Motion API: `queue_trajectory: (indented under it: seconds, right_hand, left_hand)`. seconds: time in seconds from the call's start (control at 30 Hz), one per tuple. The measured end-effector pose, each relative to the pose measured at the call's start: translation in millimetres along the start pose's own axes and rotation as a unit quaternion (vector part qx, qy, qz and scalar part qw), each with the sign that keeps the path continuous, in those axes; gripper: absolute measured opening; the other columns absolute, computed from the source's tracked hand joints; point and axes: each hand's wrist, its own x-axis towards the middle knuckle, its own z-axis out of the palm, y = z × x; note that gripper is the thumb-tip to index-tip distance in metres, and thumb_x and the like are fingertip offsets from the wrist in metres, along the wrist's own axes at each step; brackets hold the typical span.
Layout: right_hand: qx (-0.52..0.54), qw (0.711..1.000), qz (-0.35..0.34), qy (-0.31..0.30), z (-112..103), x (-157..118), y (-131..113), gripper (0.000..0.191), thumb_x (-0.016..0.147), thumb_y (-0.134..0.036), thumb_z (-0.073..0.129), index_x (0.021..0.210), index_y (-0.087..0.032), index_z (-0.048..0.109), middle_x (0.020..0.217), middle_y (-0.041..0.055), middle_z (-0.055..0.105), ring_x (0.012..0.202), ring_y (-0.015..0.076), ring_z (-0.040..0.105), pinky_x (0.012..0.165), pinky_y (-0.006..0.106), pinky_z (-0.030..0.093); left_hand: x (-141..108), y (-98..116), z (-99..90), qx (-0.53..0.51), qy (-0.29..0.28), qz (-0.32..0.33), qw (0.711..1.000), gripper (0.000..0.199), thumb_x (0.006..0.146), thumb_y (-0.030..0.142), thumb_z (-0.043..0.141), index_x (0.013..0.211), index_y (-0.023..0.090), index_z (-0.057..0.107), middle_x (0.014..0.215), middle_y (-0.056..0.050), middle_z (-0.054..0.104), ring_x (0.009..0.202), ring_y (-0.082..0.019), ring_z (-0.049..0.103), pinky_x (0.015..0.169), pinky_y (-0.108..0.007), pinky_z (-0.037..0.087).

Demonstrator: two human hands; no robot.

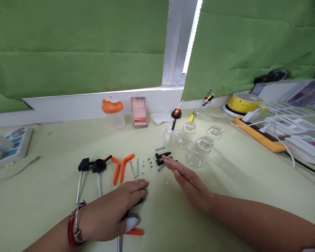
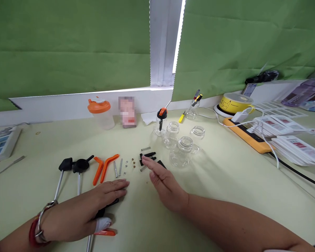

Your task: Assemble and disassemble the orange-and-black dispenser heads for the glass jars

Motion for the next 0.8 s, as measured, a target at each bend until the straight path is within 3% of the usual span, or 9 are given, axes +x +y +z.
queue_trajectory:
  seconds: [0.07,0.13,0.27,0.4,0.5,0.6,0.73,0.8]
  right_hand:
    - [0.073,0.996,0.034,0.033,-2,2,1,0.038,0.096,-0.035,0.03,0.13,-0.027,0.046,0.139,0.0055,0.043,0.125,0.0212,0.043,0.104,0.045,0.039]
    - [0.081,0.995,0.048,0.043,-4,4,2,0.036,0.095,-0.035,0.032,0.125,-0.026,0.05,0.13,0.007,0.053,0.115,0.021,0.052,0.096,0.042,0.046]
    - [-0.112,0.993,0.001,0.03,-10,10,2,0.026,0.089,-0.027,0.044,0.108,-0.022,0.061,0.109,0.0076,0.061,0.092,0.0184,0.059,0.081,0.035,0.05]
    - [-0.333,0.941,-0.034,-0.045,-16,17,4,0.022,0.085,-0.019,0.047,0.092,-0.021,0.068,0.096,0.0061,0.062,0.086,0.0189,0.055,0.079,0.035,0.045]
    - [-0.399,0.913,-0.033,-0.082,-16,23,6,0.023,0.086,-0.018,0.047,0.085,-0.02,0.069,0.089,0.0051,0.063,0.083,0.0185,0.054,0.077,0.034,0.043]
    - [-0.418,0.904,-0.026,-0.081,-14,25,9,0.028,0.088,-0.016,0.044,0.08,-0.02,0.07,0.086,0.0045,0.064,0.081,0.0175,0.054,0.076,0.032,0.041]
    - [-0.414,0.907,-0.023,-0.072,-15,26,12,0.028,0.088,-0.015,0.044,0.077,-0.021,0.07,0.083,0.0035,0.064,0.079,0.0163,0.054,0.074,0.03,0.04]
    - [-0.407,0.911,-0.016,-0.061,-16,25,11,0.021,0.086,-0.017,0.05,0.081,-0.02,0.07,0.085,0.0033,0.064,0.081,0.0167,0.054,0.075,0.03,0.04]
  left_hand:
    - [0,-1,0.0,-0.008,0.003,0.005,1.0,0.064,0.077,0.028,0.059,0.137,0.029,0.036,0.149,-0.005,0.026,0.135,-0.029,0.025,0.108,-0.045,0.031]
    - [-1,-2,0.4,-0.012,0.004,0.008,1.0,0.064,0.077,0.027,0.059,0.137,0.03,0.036,0.15,-0.004,0.026,0.135,-0.029,0.025,0.109,-0.045,0.03]
    - [-1,-3,0.7,-0.011,-0.003,0.001,1.0,0.065,0.078,0.027,0.058,0.138,0.03,0.035,0.15,-0.004,0.024,0.136,-0.029,0.024,0.109,-0.046,0.03]
    - [-1,-1,-0.3,-0.001,-0.021,-0.013,1.0,0.064,0.08,0.031,0.056,0.139,0.029,0.033,0.151,-0.004,0.022,0.137,-0.028,0.022,0.11,-0.044,0.028]
    - [-1,1,-2.8,-0.002,-0.025,-0.016,1.0,0.063,0.081,0.04,0.055,0.139,0.028,0.033,0.151,-0.005,0.022,0.136,-0.029,0.022,0.11,-0.043,0.028]
    - [0,5,-8.8,-0.001,-0.017,-0.009,1.0,0.062,0.084,0.047,0.05,0.139,0.029,0.031,0.15,-0.005,0.024,0.135,-0.028,0.025,0.109,-0.04,0.03]
    - [14,16,-21.7,0.032,0.033,0.005,0.999,0.045,0.091,0.04,0.038,0.133,0.026,0.041,0.142,-0.006,0.039,0.128,-0.024,0.038,0.104,-0.037,0.036]
    - [29,24,-27.0,0.071,0.063,-0.001,0.996,0.035,0.091,0.034,0.037,0.12,0.024,0.053,0.123,-0.007,0.054,0.111,-0.023,0.052,0.093,-0.036,0.044]
